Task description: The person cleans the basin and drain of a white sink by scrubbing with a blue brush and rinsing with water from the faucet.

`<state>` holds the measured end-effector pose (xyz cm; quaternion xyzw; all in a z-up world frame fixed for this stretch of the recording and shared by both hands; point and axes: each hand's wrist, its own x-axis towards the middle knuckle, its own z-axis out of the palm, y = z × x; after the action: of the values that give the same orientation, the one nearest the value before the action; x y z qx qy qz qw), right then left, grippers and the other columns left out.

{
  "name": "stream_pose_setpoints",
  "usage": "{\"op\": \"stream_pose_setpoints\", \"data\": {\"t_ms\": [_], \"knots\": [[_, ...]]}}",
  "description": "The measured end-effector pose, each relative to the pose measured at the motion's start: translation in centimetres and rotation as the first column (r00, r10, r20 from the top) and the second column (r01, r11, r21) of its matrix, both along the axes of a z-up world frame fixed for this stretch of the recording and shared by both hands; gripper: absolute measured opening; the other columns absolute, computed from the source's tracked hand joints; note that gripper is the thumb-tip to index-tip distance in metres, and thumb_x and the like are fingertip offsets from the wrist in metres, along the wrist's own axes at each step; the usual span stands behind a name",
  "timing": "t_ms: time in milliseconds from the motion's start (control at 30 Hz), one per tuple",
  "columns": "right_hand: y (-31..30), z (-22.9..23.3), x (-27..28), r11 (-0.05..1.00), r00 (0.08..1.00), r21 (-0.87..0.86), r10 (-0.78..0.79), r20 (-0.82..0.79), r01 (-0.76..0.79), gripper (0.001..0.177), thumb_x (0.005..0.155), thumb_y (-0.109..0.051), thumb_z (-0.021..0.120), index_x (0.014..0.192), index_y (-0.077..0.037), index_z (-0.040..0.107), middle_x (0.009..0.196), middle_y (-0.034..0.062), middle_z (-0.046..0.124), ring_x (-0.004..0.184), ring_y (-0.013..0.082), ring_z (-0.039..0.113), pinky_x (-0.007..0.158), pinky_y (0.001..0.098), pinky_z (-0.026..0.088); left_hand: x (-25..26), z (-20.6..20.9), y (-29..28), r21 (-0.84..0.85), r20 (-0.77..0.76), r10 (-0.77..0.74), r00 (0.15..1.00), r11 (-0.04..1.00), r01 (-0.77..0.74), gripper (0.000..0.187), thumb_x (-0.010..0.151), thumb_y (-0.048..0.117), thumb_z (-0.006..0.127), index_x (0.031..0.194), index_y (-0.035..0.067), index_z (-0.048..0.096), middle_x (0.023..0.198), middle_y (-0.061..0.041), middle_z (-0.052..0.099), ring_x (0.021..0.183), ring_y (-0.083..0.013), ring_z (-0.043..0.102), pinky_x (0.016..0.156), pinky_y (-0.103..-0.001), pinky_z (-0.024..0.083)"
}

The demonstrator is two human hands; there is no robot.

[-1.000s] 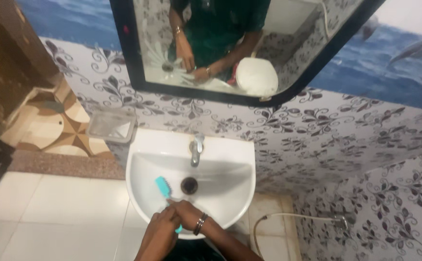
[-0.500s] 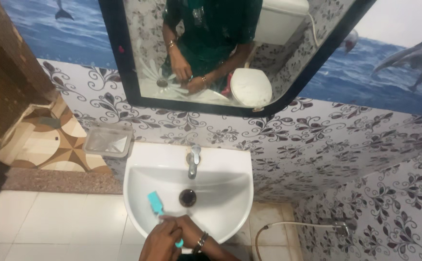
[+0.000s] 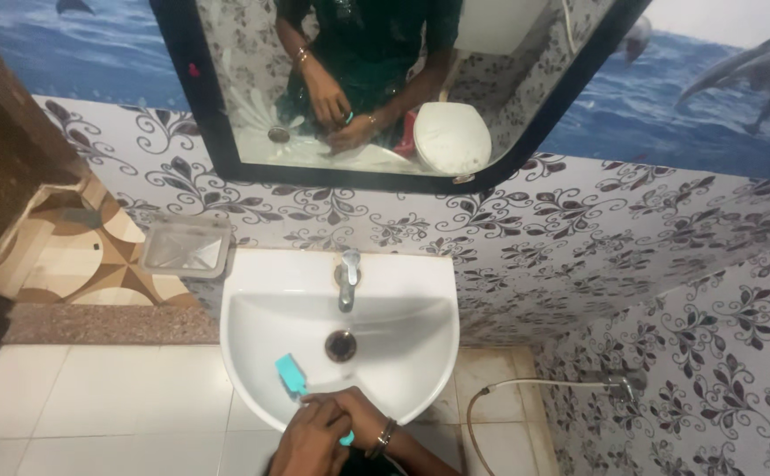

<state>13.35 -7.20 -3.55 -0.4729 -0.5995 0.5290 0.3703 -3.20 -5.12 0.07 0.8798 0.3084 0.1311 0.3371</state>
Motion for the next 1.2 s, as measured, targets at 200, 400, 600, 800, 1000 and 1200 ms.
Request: {"op": "stream_pose_setpoints", "data": {"t_ms": [200,400,600,800,1000,1200], "knots": [[3.4,-4.4,-0.5,0.998,0.995,0.045,-0.041,0.095,0.037,0.045,0.092,-0.002,0.065,0.136,-0.003,0.066,0.102,0.0067,0.074,0.089,0.0083,0.065,0.08,0.0263,0.053,0.3,1.4,1.6,0.076,0.117,0.162,0.98,0.982,-0.172,0.024,0.064,-0.004,0.071,0.086,0.005,0.07,0.096,-0.015,0.067,0.093,-0.0383,0.066,0.082,-0.045,0.053],[2.9,-6.4,0.4,0.876,0.976,-0.442,-0.219,-0.004,0.195,0.038,0.105,-0.019,0.051,0.137,-0.009,0.069,0.086,0.0068,0.07,0.07,0.014,0.061,0.062,0.0292,0.048,0.5,1.4,1.5,-0.076,0.021,0.155,0.988,0.985,-0.153,0.027,0.066,-0.006,0.068,0.09,0.004,0.072,0.111,-0.012,0.069,0.082,-0.0383,0.067,0.077,-0.046,0.056],[-2.0,-2.0,0.8,0.988,0.943,-0.134,0.117,0.312,-0.078,0.035,0.093,-0.011,0.06,0.125,0.0,0.07,0.104,0.0159,0.076,0.089,0.0183,0.071,0.079,0.0325,0.056,-0.3,-1.3,-0.6,-0.05,0.064,-0.048,0.997,0.997,0.051,0.035,0.057,0.003,0.081,0.091,0.007,0.077,0.109,-0.013,0.069,0.094,-0.0399,0.069,0.082,-0.047,0.055],[-1.2,-1.8,0.6,0.99,0.964,-0.121,0.098,0.248,-0.069,0.04,0.093,-0.013,0.064,0.131,-0.003,0.068,0.111,0.0179,0.075,0.096,0.0226,0.073,0.085,0.0349,0.056,-0.1,-1.0,0.6,0.009,0.069,-0.102,0.992,0.995,0.101,0.031,0.052,0.006,0.084,0.081,0.005,0.072,0.098,-0.015,0.065,0.102,-0.0385,0.066,0.087,-0.047,0.053],[0.6,-3.2,0.6,0.995,0.965,-0.081,-0.028,0.262,0.051,0.044,0.089,-0.013,0.062,0.132,-0.006,0.065,0.102,0.0196,0.073,0.087,0.0234,0.072,0.078,0.0348,0.056,0.5,1.7,2.2,0.104,0.085,-0.059,0.995,0.993,0.05,0.02,0.055,0.005,0.081,0.069,0.004,0.067,0.087,-0.013,0.064,0.092,-0.0349,0.065,0.084,-0.045,0.052],[-2.4,-3.2,1.6,0.995,0.957,0.019,0.091,0.276,-0.101,0.019,0.088,-0.013,0.066,0.1,0.001,0.07,0.098,0.0205,0.074,0.087,0.0287,0.073,0.078,0.0358,0.057,0.8,-2.6,0.1,0.099,0.169,-0.183,0.968,0.981,0.168,0.01,0.061,0.012,0.078,0.07,0.01,0.073,0.086,-0.009,0.066,0.087,-0.0295,0.068,0.079,-0.045,0.051]]}}
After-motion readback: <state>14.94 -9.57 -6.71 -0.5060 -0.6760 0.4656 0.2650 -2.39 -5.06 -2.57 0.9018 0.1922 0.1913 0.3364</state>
